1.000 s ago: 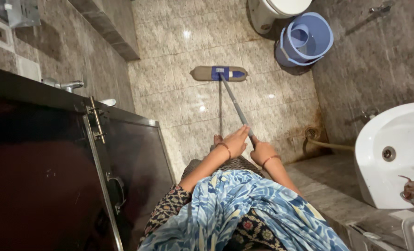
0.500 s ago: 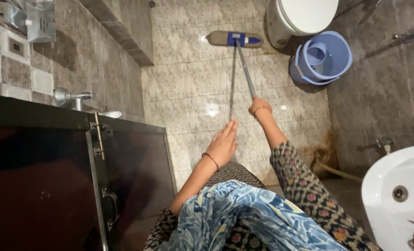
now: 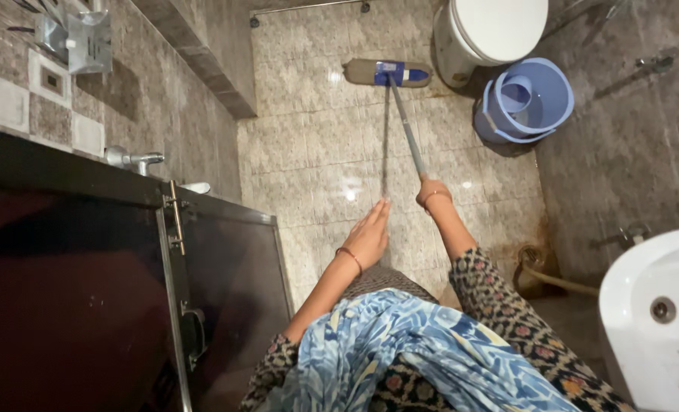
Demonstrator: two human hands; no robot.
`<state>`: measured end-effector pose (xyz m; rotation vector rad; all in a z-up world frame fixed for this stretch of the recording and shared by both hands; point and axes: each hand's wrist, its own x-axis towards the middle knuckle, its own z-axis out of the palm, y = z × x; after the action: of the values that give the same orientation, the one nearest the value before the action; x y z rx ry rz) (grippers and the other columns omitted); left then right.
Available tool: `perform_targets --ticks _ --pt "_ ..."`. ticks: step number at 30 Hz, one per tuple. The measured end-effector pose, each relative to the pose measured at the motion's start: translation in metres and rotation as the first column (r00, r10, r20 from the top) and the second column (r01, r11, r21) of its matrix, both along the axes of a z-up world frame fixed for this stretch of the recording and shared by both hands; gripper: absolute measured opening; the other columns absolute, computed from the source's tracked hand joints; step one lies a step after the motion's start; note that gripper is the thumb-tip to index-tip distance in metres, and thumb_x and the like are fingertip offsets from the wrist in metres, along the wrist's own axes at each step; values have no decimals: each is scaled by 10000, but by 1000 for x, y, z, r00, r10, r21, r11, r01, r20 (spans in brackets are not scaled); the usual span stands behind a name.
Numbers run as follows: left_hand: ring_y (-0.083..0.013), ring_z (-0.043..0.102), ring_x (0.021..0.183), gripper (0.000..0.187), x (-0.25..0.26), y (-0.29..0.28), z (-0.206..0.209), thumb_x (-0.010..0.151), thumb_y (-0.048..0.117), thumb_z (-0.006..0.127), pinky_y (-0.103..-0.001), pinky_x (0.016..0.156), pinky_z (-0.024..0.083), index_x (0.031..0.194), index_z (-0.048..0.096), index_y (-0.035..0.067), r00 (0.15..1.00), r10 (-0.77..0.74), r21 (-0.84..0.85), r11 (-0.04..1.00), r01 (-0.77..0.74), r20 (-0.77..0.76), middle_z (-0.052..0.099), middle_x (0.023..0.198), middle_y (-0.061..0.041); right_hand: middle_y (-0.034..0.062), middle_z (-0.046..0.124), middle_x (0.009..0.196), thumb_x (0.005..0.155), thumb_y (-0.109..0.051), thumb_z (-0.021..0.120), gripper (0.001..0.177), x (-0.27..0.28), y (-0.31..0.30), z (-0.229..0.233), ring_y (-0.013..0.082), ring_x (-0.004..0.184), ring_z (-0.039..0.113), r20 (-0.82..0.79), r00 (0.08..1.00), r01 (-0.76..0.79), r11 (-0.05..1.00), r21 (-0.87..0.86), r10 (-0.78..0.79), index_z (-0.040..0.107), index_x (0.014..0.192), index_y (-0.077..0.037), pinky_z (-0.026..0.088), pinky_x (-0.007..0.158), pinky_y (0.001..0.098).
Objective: The person mops the tiled floor of a bathroom using a flat mop, moving the mop head around the toilet, sink, and entryway.
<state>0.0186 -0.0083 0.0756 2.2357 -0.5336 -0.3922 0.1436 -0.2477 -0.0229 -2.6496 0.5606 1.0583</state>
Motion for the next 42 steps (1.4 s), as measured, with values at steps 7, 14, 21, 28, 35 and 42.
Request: perform_targets --ticks 7,14,21,28,35,42 --pt "-400 393 1443 692 -23 -30 -71 945 146 557 -472 1157 363 1560 284 -14 986 -155 51 986 158 -60 299 1636 -254 253 732 1072 834 -118 582 692 -127 13 48 409 1015 732 85 985 -156 987 49 152 476 1512 -202 586 895 495" --pt "-395 430 1427 818 -65 -70 -108 847 67 591 -454 1129 419 1590 255 4 901 -433 14 901 434 -17 303 1637 -267 195 747 1077 821 -236 657 713 -231 18 135 402 1004 713 106 970 -227 973 51 221 470 1509 -269 566 925 487" --pt "-391 383 1477 758 -79 -76 -145 893 121 595 -433 1190 366 1570 280 -8 858 -507 -12 861 508 -84 279 1632 -276 192 737 1090 818 -210 667 744 -262 24 136 401 1016 704 90 993 -80 992 95 72 451 1519 -339 550 930 493" --pt "-322 350 1485 722 -32 -40 -41 934 198 556 -540 1150 309 1575 256 53 894 -284 201 908 366 -346 253 1665 -158 215 725 1094 842 -221 620 638 -206 12 71 422 1039 689 98 995 -16 998 67 9 510 1465 -301 548 918 544" --pt "-367 354 1498 721 0 -18 -40 944 166 564 -455 1200 331 1576 267 -13 982 -134 51 989 142 -132 299 1640 -223 249 721 1141 878 -201 593 570 -48 -2 -27 417 1077 701 141 988 -66 998 -2 66 554 1447 -207 564 920 532" --pt "-381 371 1471 707 16 7 -27 952 154 533 -432 1189 332 1582 260 -13 987 42 8 999 -41 -153 304 1633 -240 181 705 1236 895 -120 559 595 133 -22 -40 366 1150 683 208 978 -10 999 -33 16 549 1470 -272 564 941 499"
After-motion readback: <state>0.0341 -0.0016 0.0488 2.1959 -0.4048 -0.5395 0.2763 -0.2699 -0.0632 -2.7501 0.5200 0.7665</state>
